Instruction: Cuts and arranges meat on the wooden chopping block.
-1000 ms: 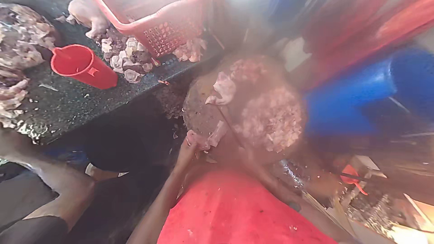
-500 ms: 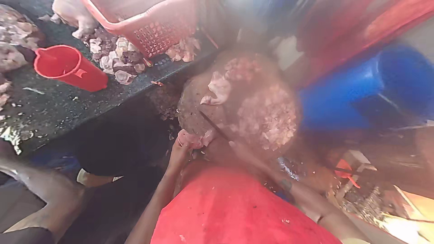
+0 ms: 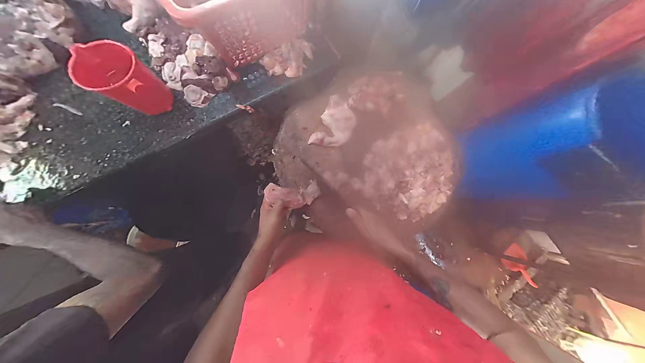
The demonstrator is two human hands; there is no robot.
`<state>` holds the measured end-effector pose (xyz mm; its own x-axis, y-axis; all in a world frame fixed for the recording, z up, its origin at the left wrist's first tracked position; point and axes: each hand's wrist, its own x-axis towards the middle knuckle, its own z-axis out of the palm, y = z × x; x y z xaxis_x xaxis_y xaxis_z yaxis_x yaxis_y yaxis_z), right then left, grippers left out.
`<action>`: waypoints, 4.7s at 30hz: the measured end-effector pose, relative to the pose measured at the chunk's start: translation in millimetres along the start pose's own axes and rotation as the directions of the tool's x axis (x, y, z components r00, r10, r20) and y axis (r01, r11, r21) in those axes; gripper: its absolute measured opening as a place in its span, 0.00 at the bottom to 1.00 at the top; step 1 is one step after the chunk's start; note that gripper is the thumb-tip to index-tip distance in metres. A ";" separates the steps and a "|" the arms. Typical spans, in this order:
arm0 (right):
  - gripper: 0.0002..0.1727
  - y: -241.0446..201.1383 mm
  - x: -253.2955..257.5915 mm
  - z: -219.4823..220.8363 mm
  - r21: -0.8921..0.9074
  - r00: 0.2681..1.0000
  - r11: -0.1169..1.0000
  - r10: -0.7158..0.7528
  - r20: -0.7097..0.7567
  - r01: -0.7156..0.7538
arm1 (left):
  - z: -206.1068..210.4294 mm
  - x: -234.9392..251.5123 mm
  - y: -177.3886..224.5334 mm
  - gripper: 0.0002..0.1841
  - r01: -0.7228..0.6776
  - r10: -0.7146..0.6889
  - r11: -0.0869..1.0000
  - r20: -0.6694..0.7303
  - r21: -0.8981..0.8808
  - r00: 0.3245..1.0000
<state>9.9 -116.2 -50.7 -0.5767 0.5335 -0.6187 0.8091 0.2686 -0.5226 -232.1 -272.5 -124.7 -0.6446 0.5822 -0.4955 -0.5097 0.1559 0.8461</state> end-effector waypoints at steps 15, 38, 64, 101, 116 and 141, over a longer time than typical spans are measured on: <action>0.31 -28.0 -15.2 5.4 0.116 0.994 0.987 -0.113 0.000 0.112 | -10.6 -19.5 -13.2 0.21 0.137 -0.137 0.990 0.008 -0.038 0.991; 0.38 -59.1 -66.3 -64.0 0.442 0.664 0.598 -0.211 -0.718 0.668 | 85.1 33.9 15.5 0.21 -0.218 -0.214 0.364 0.309 0.906 0.927; 0.33 23.8 -1.8 -5.8 0.136 0.975 0.972 0.203 -0.089 -0.190 | -10.9 -3.7 13.8 0.17 -0.224 -0.116 0.370 0.284 0.901 0.952; 0.29 12.3 -2.2 45.5 0.312 0.965 0.936 0.084 0.249 -0.162 | -1.1 -7.7 25.4 0.18 -0.172 -0.147 0.506 0.281 0.845 0.948; 0.25 -11.4 -29.6 25.6 0.284 0.962 0.956 0.007 -0.272 0.074 | 30.4 -6.0 -10.9 0.18 -0.133 -0.334 0.403 0.281 0.906 0.900; 0.27 -2.1 -21.6 36.7 0.251 0.983 0.963 0.055 0.172 -0.098 | 32.9 -8.2 -20.5 0.25 -0.222 -0.164 0.278 0.274 0.935 0.948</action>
<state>16.6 -157.7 -57.8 -0.5418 0.4015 -0.7385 0.8076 0.0052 -0.5897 -197.7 -254.2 -131.6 -0.3710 0.7446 -0.5549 0.5338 0.6600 0.5287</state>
